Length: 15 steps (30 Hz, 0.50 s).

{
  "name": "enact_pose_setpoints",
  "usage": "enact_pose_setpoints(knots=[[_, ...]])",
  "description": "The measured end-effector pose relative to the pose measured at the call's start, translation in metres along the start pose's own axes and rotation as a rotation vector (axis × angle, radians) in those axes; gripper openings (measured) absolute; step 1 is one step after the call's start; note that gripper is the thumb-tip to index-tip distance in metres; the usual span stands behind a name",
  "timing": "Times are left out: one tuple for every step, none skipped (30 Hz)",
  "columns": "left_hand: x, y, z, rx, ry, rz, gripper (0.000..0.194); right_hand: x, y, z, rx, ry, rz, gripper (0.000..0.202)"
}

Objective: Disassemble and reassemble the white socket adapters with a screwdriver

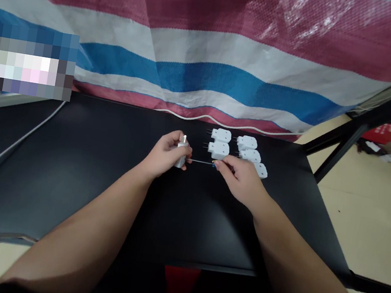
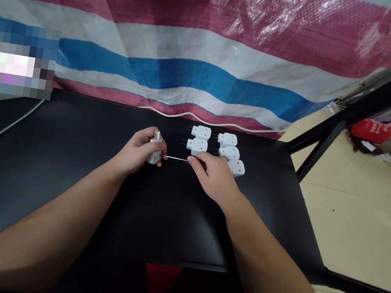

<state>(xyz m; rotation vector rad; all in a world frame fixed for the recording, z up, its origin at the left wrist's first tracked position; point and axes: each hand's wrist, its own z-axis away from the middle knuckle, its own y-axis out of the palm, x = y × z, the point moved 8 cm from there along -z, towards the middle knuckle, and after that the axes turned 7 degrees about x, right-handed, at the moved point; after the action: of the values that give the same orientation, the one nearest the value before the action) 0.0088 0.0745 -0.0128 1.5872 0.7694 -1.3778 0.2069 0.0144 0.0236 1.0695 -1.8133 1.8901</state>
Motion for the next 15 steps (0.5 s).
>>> enact_pose_setpoints(knots=[[-0.0005, 0.0006, 0.0001, 0.005, 0.014, -0.004, 0.027, 0.0004, 0.0006, -0.0004, 0.006, 0.001, 0.008, 0.041], [-0.0012, 0.001, 0.0003, 0.01, 0.03, -0.003, 0.027, 0.0011, 0.0015, -0.0003, 0.015, -0.003, 0.003, 0.042], [-0.002, 0.0011, 0.0004, 0.015, 0.046, -0.002, 0.027, 0.0019, 0.0026, 0.0002, 0.026, -0.013, -0.017, 0.038], [-0.0028, 0.0008, 0.0005, 0.016, 0.063, -0.001, 0.028, 0.0026, 0.0035, 0.001, 0.034, -0.024, -0.044, 0.03], [-0.0035, 0.0002, 0.0006, 0.016, 0.076, -0.001, 0.028, 0.0031, 0.0042, 0.002, 0.041, -0.032, -0.071, 0.022], [-0.004, -0.0006, 0.0007, 0.015, 0.087, 0.001, 0.028, 0.0032, 0.0045, 0.003, 0.044, -0.036, -0.091, 0.017], [-0.0045, -0.0015, 0.0008, 0.012, 0.096, 0.002, 0.028, 0.0031, 0.0044, 0.0037, 0.041, -0.039, -0.107, 0.018], [-0.005, -0.0022, 0.001, 0.007, 0.104, 0.004, 0.028, 0.003, 0.0038, 0.0042, 0.032, -0.041, -0.116, 0.018], [-0.0056, -0.0027, 0.0012, 0.004, 0.111, 0.006, 0.027, 0.0029, 0.0032, 0.0042, 0.022, -0.042, -0.113, 0.017], [-0.0063, -0.0027, 0.0014, 0.003, 0.117, 0.006, 0.027, 0.0026, 0.003, 0.0037, 0.016, -0.039, -0.101, 0.018], [-0.0069, -0.0023, 0.0017, 0.004, 0.121, 0.005, 0.027, 0.002, 0.0032, 0.0029, 0.014, -0.034, -0.088, 0.023], [-0.0072, -0.0016, 0.0019, 0.007, 0.121, 0.004, 0.027, 0.0012, 0.0037, 0.0019, 0.015, -0.025, -0.077, 0.03], [-0.0073, -0.0006, 0.0021, 0.012, 0.119, 0.004, 0.027, 0.0004, 0.0041, 0.001, 0.014, -0.015, -0.068, 0.037], [-0.0072, 0.0003, 0.0022, 0.017, 0.116, 0.005, 0.028, -0.0003, 0.0044, 0.0004, 0.013, -0.008, -0.064, 0.042], [-0.007, 0.0009, 0.0023, 0.02, 0.112, 0.004, 0.028, -0.0007, 0.0051, 0.0002, 0.016, -0.005, -0.07, 0.043]])
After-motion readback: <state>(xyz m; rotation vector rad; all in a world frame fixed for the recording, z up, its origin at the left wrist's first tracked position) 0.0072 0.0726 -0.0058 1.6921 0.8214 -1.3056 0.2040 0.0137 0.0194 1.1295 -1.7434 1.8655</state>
